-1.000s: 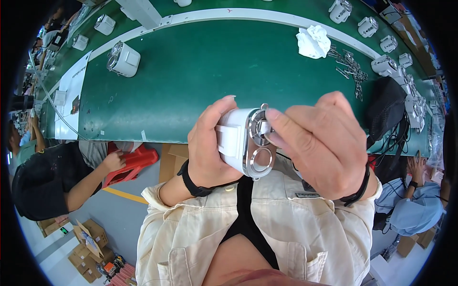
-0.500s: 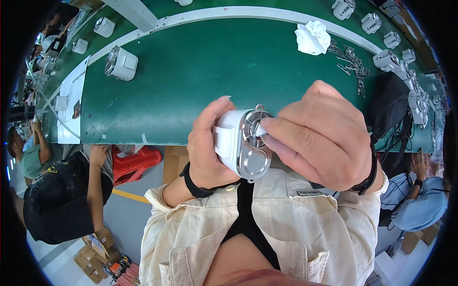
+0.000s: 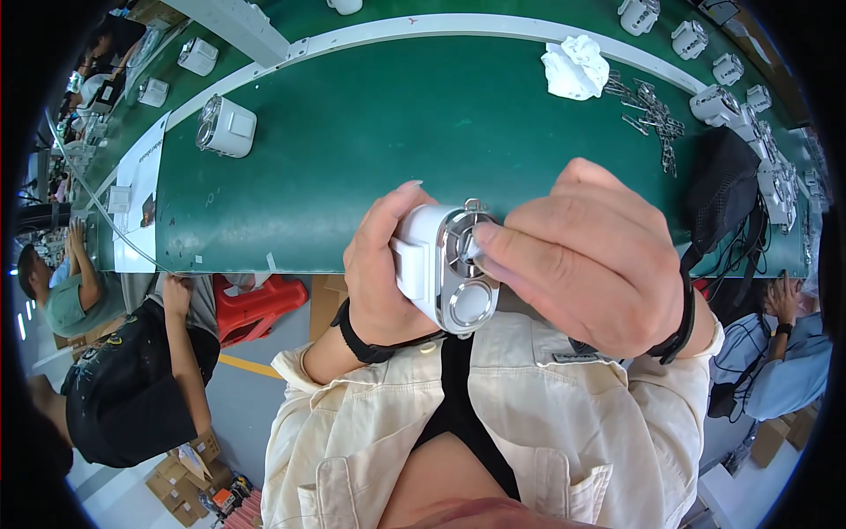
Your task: The person picks up a white device, peels off a small sticker from its surface, and wipes it with a cloth. They repeat this process for several devices, placing each one back onto the green workbench after finishing.
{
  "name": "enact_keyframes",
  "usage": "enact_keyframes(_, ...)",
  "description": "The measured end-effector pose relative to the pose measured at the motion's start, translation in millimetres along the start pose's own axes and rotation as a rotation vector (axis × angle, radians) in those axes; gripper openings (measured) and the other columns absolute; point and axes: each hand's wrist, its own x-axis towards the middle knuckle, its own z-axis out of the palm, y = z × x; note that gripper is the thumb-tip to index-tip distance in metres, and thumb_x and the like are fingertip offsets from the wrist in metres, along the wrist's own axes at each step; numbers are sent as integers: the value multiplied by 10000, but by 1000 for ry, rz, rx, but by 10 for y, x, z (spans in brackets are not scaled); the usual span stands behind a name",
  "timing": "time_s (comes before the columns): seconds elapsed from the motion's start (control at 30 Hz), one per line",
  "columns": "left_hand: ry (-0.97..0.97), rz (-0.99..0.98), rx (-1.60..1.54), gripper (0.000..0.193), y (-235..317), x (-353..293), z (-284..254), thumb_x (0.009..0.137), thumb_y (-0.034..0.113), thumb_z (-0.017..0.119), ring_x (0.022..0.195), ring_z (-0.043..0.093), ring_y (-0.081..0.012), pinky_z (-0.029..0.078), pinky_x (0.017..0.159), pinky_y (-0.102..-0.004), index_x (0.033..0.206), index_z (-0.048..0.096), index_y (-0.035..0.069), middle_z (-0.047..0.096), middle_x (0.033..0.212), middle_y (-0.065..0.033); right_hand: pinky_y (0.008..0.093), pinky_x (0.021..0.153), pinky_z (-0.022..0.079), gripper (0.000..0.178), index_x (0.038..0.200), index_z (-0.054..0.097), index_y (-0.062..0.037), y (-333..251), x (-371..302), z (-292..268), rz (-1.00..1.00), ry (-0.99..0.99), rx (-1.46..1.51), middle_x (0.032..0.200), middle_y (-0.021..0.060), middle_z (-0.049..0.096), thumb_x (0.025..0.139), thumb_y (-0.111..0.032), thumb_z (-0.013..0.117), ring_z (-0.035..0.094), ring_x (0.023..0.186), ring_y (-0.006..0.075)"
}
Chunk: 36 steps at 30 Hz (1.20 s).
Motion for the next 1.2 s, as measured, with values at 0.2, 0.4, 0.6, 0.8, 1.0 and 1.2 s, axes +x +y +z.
enact_keyframes(0.2, -5, 39, 69, 869, -93, -24, -29, 599, 223, 879, 784, 631, -280, 511, 652, -357, 1295, 415, -15, 613, 954, -164, 312, 486, 409, 346, 917, 667, 58, -70, 45, -65, 71, -72, -53, 761, 123, 623, 607, -26, 793, 589, 589, 224)
enact_keyframes(0.4, 10, 13, 57, 865, 32, 36, 5, 610, 224, 875, 776, 634, -284, 513, 648, -348, 1299, 411, -20, 612, 954, -169, 316, 499, 418, 330, 908, 662, 58, 9, 35, -39, 6, -27, -11, 768, 128, 629, 611, -14, 787, 599, 605, 236)
enact_keyframes(0.6, -10, 35, 53, 848, -11, 66, -8, 623, 225, 871, 769, 638, -285, 516, 646, -345, 1293, 417, -28, 613, 957, -175, 321, 514, 425, 300, 898, 656, 56, 35, -6, -63, 46, -57, 22, 770, 129, 630, 634, -18, 777, 598, 604, 237)
enact_keyframes(0.8, 18, 75, 125, 840, -35, 38, 15, 627, 235, 876, 771, 645, -277, 522, 652, -346, 1283, 428, -38, 620, 958, -177, 320, 500, 421, 286, 892, 658, 59, 21, 8, -41, 80, -71, 12, 761, 124, 629, 633, 5, 766, 597, 595, 232)
enact_keyframes(1.0, 0, -8, -8, 825, 55, 28, 52, 655, 243, 866, 778, 654, -251, 529, 675, -335, 1285, 424, -52, 631, 956, -164, 324, 486, 420, 307, 899, 657, 69, 51, -44, 6, 22, 46, 58, 759, 116, 622, 613, 19, 756, 587, 571, 227)
enact_keyframes(1.2, -14, -56, 56, 826, 49, 25, 39, 652, 210, 866, 787, 659, -225, 526, 692, -311, 1292, 418, -57, 638, 951, -147, 322, 509, 434, 311, 937, 664, 67, -99, -140, 78, 48, -42, -165, 783, 124, 619, 645, -1, 747, 593, 613, 233)
